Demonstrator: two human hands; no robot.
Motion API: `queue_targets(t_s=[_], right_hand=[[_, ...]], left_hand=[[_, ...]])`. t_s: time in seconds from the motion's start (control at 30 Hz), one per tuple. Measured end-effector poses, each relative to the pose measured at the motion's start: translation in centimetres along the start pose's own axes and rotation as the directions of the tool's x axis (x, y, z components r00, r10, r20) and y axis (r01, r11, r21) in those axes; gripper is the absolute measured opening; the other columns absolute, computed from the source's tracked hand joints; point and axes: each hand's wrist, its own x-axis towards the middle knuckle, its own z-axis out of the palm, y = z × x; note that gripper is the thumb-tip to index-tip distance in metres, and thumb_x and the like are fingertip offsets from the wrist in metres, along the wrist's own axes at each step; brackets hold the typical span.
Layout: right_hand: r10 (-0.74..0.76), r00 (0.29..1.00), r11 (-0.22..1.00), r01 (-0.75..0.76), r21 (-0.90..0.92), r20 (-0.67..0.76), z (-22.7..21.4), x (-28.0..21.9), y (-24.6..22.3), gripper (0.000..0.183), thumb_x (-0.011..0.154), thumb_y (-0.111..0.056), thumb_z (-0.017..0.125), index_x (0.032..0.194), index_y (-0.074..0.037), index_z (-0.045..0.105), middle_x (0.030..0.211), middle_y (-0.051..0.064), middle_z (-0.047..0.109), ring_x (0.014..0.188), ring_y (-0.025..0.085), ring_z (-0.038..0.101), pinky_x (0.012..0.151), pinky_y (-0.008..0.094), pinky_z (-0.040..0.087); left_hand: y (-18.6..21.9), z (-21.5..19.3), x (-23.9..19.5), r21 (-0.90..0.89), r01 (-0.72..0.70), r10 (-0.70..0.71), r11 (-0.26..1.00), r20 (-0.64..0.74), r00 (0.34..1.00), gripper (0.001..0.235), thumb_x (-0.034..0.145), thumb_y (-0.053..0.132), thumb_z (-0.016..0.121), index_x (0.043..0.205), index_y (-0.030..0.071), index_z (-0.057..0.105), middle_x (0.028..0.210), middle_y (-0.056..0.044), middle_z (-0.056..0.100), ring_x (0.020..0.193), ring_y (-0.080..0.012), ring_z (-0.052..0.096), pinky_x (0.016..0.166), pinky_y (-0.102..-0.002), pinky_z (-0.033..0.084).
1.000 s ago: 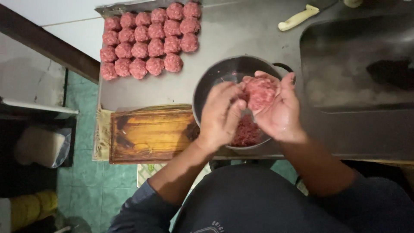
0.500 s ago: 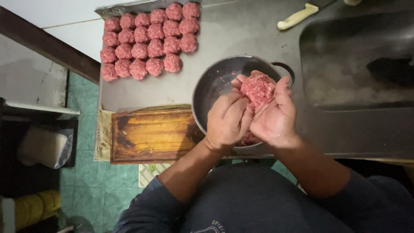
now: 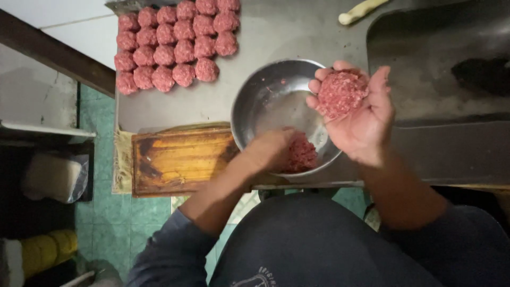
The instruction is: Forming ground meat into balls and arranging them on a metal tray.
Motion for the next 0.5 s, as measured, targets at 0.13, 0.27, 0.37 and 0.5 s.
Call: queue_targets(t_s=[0.13, 0.27, 0.37, 0.5], right_hand=[[-0.014, 0.997, 0.994, 0.022, -0.109, 0.070, -1.2, -0.4, 0.4, 0.061, 0.120, -0.054, 0.037, 0.136, -0.002, 0.064, 0.126, 0.020, 0.071, 0.117, 0.031, 0.069, 0.102, 0.049, 0.057], [0.090, 0.994, 0.991, -0.085, -0.101, 0.054, 0.2, -0.3, 1.1, 0.066, 0.117, -0.056, 0.028, 0.139, -0.002, 0.060, 0.132, 0.019, 0.068, 0.128, 0.030, 0.065, 0.119, 0.049, 0.050], [0.212, 0.975, 0.977, -0.210, -0.033, 0.068, 0.9, -1.1, 1.9, 0.080, 0.114, -0.059, 0.022, 0.150, 0.003, 0.056, 0.135, 0.021, 0.065, 0.134, 0.032, 0.062, 0.119, 0.047, 0.047], [0.288, 0.957, 0.957, -0.289, 0.027, 0.007, 4.1, -1.2, 1.2, 0.079, 0.110, -0.060, 0.023, 0.150, 0.003, 0.048, 0.150, 0.022, 0.057, 0.143, 0.032, 0.054, 0.125, 0.046, 0.043]], left_hand=[[3.7, -4.3, 1.2, -0.022, -0.009, 0.010, 1.000, 0.043, 0.999, 0.037, 0.079, -0.002, 0.062, 0.111, 0.012, 0.074, 0.112, -0.013, 0.073, 0.100, -0.0312, 0.072, 0.091, -0.040, 0.057], [7.4, -5.5, 2.1, -0.160, -0.042, 0.004, 0.986, -0.232, 0.973, 0.024, 0.090, 0.003, 0.063, 0.114, 0.004, 0.066, 0.113, -0.014, 0.071, 0.107, -0.0338, 0.070, 0.095, -0.040, 0.058], [9.3, -4.3, 3.0, -0.022, -0.223, 0.172, 0.975, -0.563, 0.808, 0.033, 0.095, 0.015, 0.065, 0.124, 0.000, 0.058, 0.128, -0.022, 0.058, 0.119, -0.0401, 0.060, 0.106, -0.048, 0.050], [8.4, -2.6, 3.6, 0.046, -0.395, 0.375, 0.918, -0.432, 0.820, 0.028, 0.104, 0.029, 0.063, 0.119, 0.005, 0.063, 0.126, -0.014, 0.063, 0.118, -0.0370, 0.062, 0.101, -0.048, 0.050]])
